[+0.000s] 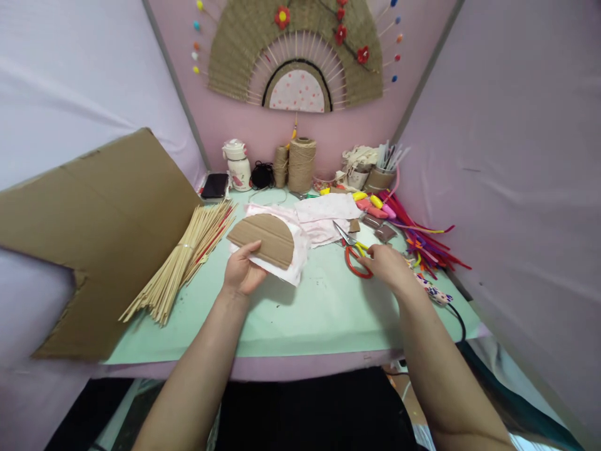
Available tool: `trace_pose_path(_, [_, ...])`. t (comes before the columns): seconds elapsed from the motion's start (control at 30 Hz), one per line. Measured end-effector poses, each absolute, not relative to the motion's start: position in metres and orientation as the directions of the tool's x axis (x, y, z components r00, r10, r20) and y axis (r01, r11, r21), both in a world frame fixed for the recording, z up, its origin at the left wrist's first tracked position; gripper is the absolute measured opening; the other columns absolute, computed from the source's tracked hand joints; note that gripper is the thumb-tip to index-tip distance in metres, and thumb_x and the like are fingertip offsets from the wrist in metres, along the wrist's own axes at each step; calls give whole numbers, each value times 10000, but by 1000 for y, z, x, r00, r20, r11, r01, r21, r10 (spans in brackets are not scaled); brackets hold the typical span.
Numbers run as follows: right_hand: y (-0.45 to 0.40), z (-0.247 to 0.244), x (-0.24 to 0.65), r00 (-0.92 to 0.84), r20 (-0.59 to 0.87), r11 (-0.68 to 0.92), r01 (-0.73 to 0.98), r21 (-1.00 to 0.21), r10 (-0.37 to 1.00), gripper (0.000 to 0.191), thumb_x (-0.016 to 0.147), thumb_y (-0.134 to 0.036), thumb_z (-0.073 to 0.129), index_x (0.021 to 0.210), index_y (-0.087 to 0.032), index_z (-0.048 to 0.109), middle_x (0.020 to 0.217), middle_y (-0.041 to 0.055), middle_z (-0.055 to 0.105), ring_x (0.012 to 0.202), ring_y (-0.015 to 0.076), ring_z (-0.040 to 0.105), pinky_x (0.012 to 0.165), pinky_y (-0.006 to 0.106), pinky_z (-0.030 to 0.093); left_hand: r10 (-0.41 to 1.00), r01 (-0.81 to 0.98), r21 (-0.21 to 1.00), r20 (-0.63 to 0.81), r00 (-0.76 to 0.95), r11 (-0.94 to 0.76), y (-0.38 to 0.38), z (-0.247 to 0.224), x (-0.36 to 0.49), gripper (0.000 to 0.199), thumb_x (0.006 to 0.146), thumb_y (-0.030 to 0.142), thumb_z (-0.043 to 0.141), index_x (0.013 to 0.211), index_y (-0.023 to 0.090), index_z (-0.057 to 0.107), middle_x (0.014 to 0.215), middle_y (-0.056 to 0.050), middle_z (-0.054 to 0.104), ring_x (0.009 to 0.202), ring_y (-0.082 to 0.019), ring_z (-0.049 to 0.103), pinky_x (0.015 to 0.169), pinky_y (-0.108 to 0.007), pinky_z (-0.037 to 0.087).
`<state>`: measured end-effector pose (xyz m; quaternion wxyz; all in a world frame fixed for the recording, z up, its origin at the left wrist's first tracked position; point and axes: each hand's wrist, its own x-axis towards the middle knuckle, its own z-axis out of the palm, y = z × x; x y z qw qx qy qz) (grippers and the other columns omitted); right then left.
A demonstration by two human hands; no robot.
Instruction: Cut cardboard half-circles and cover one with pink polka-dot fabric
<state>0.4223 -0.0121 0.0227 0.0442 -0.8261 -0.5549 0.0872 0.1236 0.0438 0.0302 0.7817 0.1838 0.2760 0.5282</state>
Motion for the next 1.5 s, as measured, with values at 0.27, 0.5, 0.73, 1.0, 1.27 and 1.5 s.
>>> trace_pose_path(0.27, [5,15,415,386,-188,-416,896,-158,903,252,820,-286,555,911,-92,688,889,212,706,836,289,663,593,301,363,935,-755,553,-248,255,352,46,32,118,482,785,56,510,1251,159,581,927,-62,757,913,-247,718,998,-497,487])
trace_pose_path(0.5, [-41,29,398,335,-154,-365,773,-519,929,216,826,-349,513,934,-169,567,700,37,608,601,172,536,543,265,366,958,-793,546,-233,165,270,52,33,113,478,794,62,513,1250,184,587,1010,-69,752,989,-251,701,1004,-488,485])
trace_pose_path(0.73, [-109,3,324,-72,34,27,-99,-995,997,737,631,-762,671,1139,-269,466,914,32,489,723,164,425,585,269,394,991,-788,601,-70,112,132,45,67,115,528,761,37,527,1252,220,589,1103,-50,737,1100,-250,661,1052,-471,452])
trace_pose_path(1.0, [-132,-20,264,-264,113,-3,-402,-915,958,792,662,-865,491,1204,-287,498,956,48,449,778,179,397,744,333,395,986,-731,682,124,113,-2,29,134,129,565,728,-10,504,1236,211,616,1141,-39,724,1196,-305,602,1067,-501,441])
trace_pose_path(1.27, [-121,1,257,-176,122,33,-441,-897,977,845,563,-908,522,1175,-325,518,939,46,445,774,200,405,735,348,409,982,-729,684,154,112,-24,7,134,152,568,714,23,553,1241,224,620,1163,-43,718,1237,-307,570,1087,-505,417])
trace_pose_path(1.5, [-119,8,263,-211,155,34,-486,-873,965,690,718,-818,508,1152,-282,483,890,24,421,701,151,370,622,289,360,991,-731,682,118,68,-31,9,117,147,575,711,18,543,1238,238,619,1156,-38,722,1223,-289,583,1080,-511,422])
